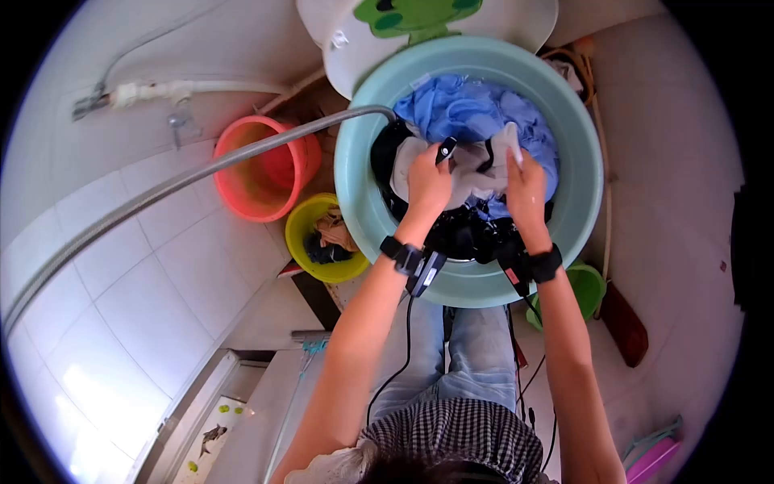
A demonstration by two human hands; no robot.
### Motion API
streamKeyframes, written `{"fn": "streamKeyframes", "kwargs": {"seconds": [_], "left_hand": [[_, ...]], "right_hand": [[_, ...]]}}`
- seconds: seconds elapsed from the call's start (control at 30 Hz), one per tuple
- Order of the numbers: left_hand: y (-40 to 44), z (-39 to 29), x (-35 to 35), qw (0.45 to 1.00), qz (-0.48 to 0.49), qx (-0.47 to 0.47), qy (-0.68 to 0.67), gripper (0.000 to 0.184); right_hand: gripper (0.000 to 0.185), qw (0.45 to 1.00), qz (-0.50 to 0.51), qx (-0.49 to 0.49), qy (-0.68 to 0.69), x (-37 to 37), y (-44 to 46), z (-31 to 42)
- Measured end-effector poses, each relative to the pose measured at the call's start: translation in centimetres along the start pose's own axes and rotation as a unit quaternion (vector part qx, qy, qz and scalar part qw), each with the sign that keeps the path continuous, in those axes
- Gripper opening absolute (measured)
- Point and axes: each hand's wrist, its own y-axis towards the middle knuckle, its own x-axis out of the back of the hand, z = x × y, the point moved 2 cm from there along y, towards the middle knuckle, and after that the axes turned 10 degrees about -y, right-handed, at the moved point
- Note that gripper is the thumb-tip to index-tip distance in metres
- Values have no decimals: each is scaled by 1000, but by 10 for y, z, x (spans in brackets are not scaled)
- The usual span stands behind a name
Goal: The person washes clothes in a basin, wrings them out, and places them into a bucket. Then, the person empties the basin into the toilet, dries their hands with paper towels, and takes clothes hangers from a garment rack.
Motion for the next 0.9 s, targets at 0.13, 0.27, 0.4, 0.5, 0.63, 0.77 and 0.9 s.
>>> {"fn": "streamKeyframes", "kwargs": {"seconds": [0.13, 0.27, 0.4, 0.5, 0.63, 0.77, 0.9], "left_hand": [[-31, -96, 42, 977, 103, -74, -172, 35], [-71, -176, 68, 956, 166, -183, -160, 67], [-95, -221, 96, 972, 101, -125, -172, 17], [-97, -245, 109, 950, 102, -186, -230, 19], [-120, -311, 121, 903, 65, -252, -342, 36], [-138, -359, 128, 887, 120, -211, -394, 52], [-142, -346, 152, 846, 149, -228, -459, 35]], "right_hand": [[24, 973, 12, -3, 231, 73, -18, 72], [21, 958, 30, 166, 234, 140, -59, 155], [21, 939, 87, 305, 132, 193, -99, 189], [39, 904, 75, 284, 312, 220, -101, 162], [87, 947, -2, 294, 127, 168, -69, 73], [120, 974, 16, 164, 152, 78, -57, 56], [83, 915, 35, 128, 380, 24, -24, 52]]}}
